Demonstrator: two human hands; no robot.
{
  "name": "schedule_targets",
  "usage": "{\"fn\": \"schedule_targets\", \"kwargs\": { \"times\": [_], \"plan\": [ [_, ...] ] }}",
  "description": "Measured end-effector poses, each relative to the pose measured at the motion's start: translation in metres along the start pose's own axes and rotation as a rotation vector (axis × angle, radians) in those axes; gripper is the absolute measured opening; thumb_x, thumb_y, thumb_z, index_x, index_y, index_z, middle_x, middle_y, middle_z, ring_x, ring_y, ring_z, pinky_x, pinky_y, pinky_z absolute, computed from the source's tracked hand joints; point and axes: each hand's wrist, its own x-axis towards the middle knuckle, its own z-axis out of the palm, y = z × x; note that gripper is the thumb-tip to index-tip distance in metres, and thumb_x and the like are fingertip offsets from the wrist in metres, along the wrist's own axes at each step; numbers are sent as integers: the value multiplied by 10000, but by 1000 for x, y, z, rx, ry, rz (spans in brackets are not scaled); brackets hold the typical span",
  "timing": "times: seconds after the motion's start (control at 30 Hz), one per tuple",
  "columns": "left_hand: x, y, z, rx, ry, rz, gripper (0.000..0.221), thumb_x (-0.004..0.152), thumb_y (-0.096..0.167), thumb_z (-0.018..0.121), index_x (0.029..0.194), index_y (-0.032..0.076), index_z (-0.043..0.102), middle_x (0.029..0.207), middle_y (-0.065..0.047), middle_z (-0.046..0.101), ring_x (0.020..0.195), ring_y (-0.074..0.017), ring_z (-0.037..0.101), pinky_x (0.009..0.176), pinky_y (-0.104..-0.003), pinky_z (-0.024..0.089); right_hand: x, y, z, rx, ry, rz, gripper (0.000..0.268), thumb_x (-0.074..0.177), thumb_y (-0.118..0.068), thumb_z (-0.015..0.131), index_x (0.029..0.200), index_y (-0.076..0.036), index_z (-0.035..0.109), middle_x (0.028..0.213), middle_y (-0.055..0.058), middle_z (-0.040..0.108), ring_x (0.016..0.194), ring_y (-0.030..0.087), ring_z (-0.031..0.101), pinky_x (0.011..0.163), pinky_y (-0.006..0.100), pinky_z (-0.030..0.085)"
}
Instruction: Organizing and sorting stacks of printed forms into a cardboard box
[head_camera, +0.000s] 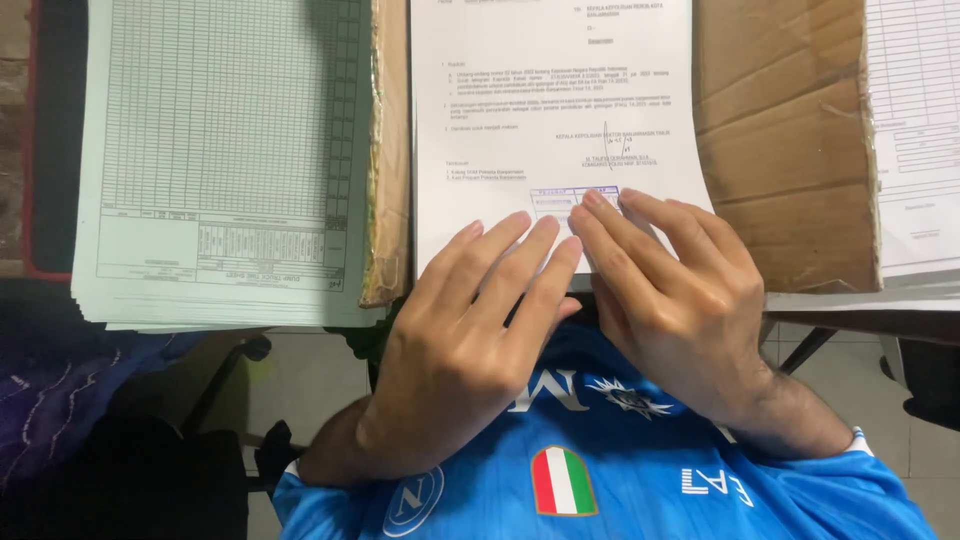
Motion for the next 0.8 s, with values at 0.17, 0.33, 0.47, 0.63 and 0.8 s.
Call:
{"fn": "schedule_targets", "kwargs": {
  "times": [0.17, 0.33, 0.47, 0.63, 0.8],
  "plan": [
    [-3, -3, 16, 20, -67, -81, 385, 1059, 266, 734, 1340, 9, 672, 1355, -174, 678, 1282, -312, 643, 1115, -456, 526, 2, 6, 16, 7, -17, 52, 208, 1048, -53, 669, 1233, -25, 759, 1253, 113, 783, 1090, 316, 723, 915, 437, 571],
    [-3, -7, 26, 80, -77, -98, 404, 1064, 297, 716, 1359, 27, 659, 1360, -159, 674, 1297, -305, 635, 1118, -457, 531, 8, 8, 25, 43, 13, 69, 184, 1058, -62, 684, 1219, -25, 766, 1254, 120, 780, 1073, 334, 718, 902, 468, 571],
    [-2, -9, 29, 78, -74, -89, 399, 1042, 245, 778, 1349, 15, 669, 1360, -166, 680, 1297, -309, 638, 1119, -459, 530, 10, 8, 29, 70, 1, 80, 195, 1058, -80, 683, 1225, -24, 767, 1286, 122, 762, 1100, 345, 702, 944, 491, 560],
    [-3, -12, 32, 94, -88, -88, 360, 1070, 241, 722, 1349, 19, 672, 1364, -154, 680, 1302, -302, 628, 1115, -468, 526, 5, 11, 32, 115, -46, 119, 321, 981, -69, 692, 1299, -71, 735, 1363, 120, 719, 1184, 363, 674, 1054, 575, 512],
    [-3, -14, 36, 117, -103, -108, 351, 1044, 186, 765, 1345, 25, 683, 1374, -158, 679, 1299, -304, 634, 1121, -469, 524, 2, 14, 28, 183, -58, 151, 468, 837, -107, 744, 1305, -102, 735, 1393, 153, 705, 1250, 389, 670, 1091, 640, 466]
  ]
}}
